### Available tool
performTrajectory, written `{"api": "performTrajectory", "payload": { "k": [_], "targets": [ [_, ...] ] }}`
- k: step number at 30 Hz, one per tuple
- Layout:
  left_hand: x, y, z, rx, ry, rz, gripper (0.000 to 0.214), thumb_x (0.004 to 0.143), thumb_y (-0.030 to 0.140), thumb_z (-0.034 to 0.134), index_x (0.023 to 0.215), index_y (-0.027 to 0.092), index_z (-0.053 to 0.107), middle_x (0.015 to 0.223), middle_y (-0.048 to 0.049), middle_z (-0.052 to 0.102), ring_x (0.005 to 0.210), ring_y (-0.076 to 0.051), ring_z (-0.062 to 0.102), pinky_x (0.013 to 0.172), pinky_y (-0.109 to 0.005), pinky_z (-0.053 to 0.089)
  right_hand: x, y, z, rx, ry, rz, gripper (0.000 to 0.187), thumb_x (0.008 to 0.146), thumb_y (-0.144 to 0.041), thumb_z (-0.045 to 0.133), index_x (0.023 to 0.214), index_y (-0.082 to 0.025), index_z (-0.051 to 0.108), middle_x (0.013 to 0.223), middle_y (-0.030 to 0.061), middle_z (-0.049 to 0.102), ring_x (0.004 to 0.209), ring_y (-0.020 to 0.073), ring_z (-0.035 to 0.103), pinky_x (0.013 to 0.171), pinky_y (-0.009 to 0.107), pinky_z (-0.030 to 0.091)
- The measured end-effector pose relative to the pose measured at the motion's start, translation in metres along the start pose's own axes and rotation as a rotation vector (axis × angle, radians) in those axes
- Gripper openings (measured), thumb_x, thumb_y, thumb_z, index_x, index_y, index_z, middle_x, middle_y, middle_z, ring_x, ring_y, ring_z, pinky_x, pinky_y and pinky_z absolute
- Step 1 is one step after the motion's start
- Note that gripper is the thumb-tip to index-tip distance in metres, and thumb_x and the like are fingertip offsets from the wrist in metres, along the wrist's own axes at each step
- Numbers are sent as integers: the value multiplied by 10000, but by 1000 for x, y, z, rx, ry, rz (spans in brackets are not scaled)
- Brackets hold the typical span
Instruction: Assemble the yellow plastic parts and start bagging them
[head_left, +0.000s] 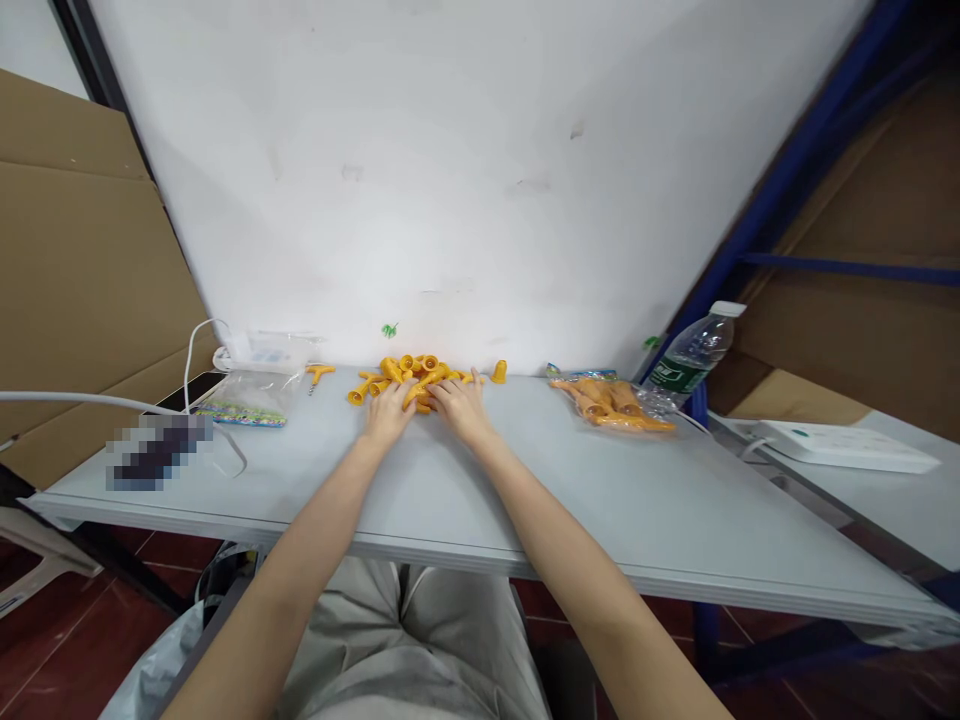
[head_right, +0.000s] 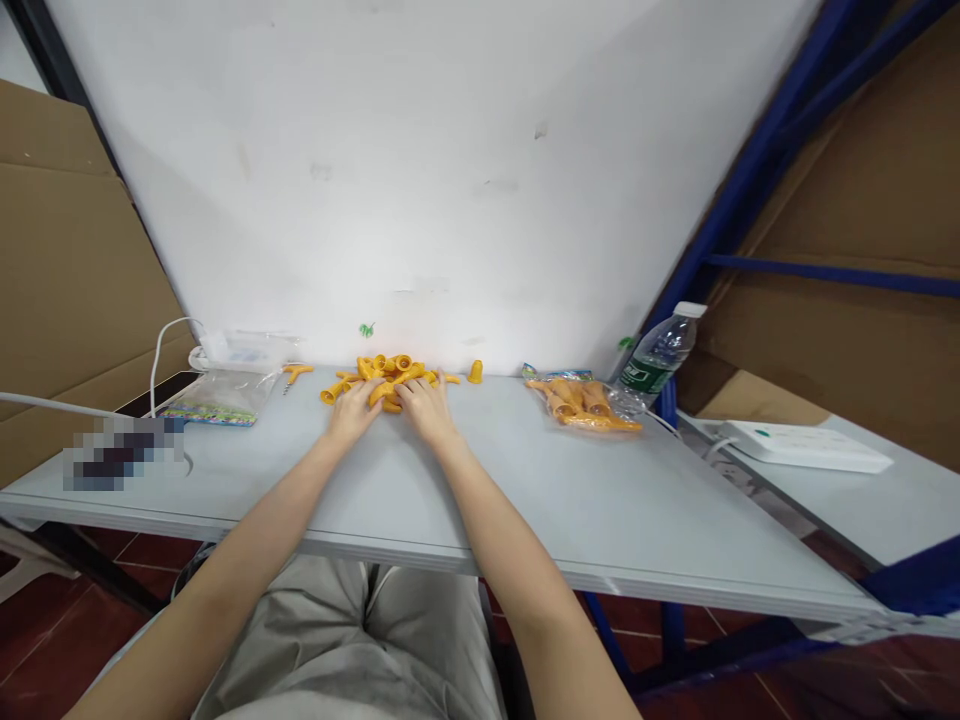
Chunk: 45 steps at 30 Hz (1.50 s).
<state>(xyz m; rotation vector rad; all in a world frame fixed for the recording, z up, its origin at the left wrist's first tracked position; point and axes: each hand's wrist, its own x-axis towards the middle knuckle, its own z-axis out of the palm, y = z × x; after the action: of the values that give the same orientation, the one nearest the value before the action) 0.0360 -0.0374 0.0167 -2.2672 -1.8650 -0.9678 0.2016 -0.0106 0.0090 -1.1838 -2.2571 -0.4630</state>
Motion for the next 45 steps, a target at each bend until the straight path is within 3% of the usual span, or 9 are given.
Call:
{"api": "performTrajectory", "payload": {
  "k": [7,11,18,23,26,31,35,45],
  "targets": [
    [2,-4,-1,10,9,-21,413,915,267,496,1324,258,549,1147,-50,666,954,-188,642,808,-267,474,-2,5,0,16,-17,41,324,973,-196,347,1206,-223,571,1133,112,671,1084,248,572,1097,643,82],
    [4,-8,4,-12,44,31,407,894,247,525,1299,239,573,1103,-59,683,944,-191,647,806,-265,479,-1,5,-1,8,-56,57,307,969,-181,339,1140,-211,592,1084,107,677,1052,243,584,1093,631,108],
    [5,-14,8,-23,96,115,375,886,229,534,1255,221,598,1036,-63,692,889,-183,653,792,-262,486,-2,6,-4,45,-5,34,278,965,-190,342,1053,-227,603,1001,87,696,988,231,591,1076,615,118],
    [4,-12,6,-37,87,93,403,875,221,558,1276,235,589,1051,-72,676,948,-206,650,823,-287,496,-2,6,-5,58,-9,40,271,960,-175,348,1031,-220,606,983,83,693,984,229,584,1071,573,145],
    [3,-11,5,-56,95,76,429,882,208,543,1308,257,570,1165,-86,652,998,-222,651,835,-312,516,-2,5,-5,50,-16,37,255,955,-168,367,1050,-211,600,1034,91,688,1023,232,570,1073,546,154],
    [4,-12,8,-137,138,179,482,890,150,478,1354,275,524,1487,-64,430,1171,-233,593,905,-338,532,-2,4,-5,30,1,37,238,954,-173,382,1062,-199,592,1074,106,686,1033,239,557,1049,511,191],
    [6,-14,12,-173,128,208,512,887,127,456,1371,287,501,1488,-32,430,1201,-226,580,941,-344,530,-2,4,-6,19,4,26,246,961,-186,368,1049,-204,597,1043,110,690,1009,246,555,1013,504,216],
    [8,-15,18,-213,130,149,517,831,79,510,1323,231,553,1482,-61,434,1244,-238,550,1004,-365,497,1,0,-8,-99,-21,48,256,956,-131,354,935,-200,599,990,89,684,975,240,545,986,502,236]
  ]
}}
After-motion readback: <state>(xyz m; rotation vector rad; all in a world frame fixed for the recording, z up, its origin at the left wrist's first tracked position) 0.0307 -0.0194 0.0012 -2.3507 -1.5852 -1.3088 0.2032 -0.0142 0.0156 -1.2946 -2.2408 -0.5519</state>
